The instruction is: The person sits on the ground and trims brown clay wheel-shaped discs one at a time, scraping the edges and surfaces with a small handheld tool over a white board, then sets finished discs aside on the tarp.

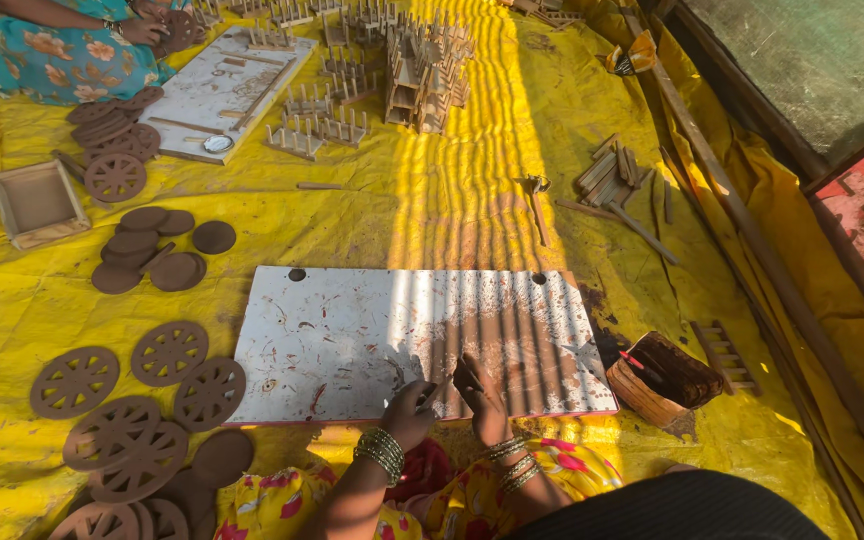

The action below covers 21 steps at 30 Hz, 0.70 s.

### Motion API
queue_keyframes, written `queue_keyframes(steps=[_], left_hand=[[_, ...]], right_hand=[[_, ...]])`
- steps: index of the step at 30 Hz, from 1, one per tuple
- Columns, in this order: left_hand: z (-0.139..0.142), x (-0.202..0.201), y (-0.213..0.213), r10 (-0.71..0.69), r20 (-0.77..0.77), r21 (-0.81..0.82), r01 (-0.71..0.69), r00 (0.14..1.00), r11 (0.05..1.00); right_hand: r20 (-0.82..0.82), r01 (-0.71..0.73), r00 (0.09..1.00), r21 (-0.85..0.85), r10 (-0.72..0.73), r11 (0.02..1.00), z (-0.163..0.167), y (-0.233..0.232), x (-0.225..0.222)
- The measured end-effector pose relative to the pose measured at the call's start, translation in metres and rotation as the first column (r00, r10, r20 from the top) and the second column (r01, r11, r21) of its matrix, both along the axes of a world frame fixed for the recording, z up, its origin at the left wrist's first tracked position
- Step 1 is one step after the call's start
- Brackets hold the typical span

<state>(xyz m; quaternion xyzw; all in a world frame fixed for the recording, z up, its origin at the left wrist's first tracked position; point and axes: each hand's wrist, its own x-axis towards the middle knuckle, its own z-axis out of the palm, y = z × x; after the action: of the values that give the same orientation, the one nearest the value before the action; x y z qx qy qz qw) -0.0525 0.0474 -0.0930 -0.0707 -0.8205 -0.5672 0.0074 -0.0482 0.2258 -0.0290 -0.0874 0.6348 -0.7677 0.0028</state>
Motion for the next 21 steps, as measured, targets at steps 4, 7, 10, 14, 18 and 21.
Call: queue_keyframes(steps=[4,7,10,14,18,21], left_hand=[[-0.011,0.0,-0.007,-0.031,0.041,0.028,0.03,0.999,0.999],[-0.005,-0.013,-0.013,-0.03,0.109,0.049,0.025,0.994,0.998],[-0.003,-0.028,-0.019,-0.013,0.025,0.059,0.011,1.0,0.998],[-0.014,-0.02,-0.018,0.002,0.131,-0.035,0.003,0.991,0.999],[-0.018,-0.017,-0.02,0.007,0.104,-0.041,-0.003,0.995,0.999],[-0.014,-0.022,-0.02,0.058,-0.063,-0.1,-0.064,0.996,0.993]], right_hand=[[-0.137,-0.062,0.985,0.29,0.105,0.955,-0.01,-0.02,-0.006],[-0.305,-0.036,0.935,0.428,0.182,0.903,-0.017,-0.029,-0.021],[-0.3,-0.041,0.931,0.475,0.206,0.879,-0.026,-0.035,-0.044],[0.229,-0.114,0.97,0.122,0.084,0.986,-0.033,-0.041,-0.065],[0.211,-0.084,0.976,0.14,0.054,0.986,-0.036,-0.043,-0.064],[-0.091,-0.098,0.984,0.425,0.15,0.9,-0.026,-0.045,-0.051]])
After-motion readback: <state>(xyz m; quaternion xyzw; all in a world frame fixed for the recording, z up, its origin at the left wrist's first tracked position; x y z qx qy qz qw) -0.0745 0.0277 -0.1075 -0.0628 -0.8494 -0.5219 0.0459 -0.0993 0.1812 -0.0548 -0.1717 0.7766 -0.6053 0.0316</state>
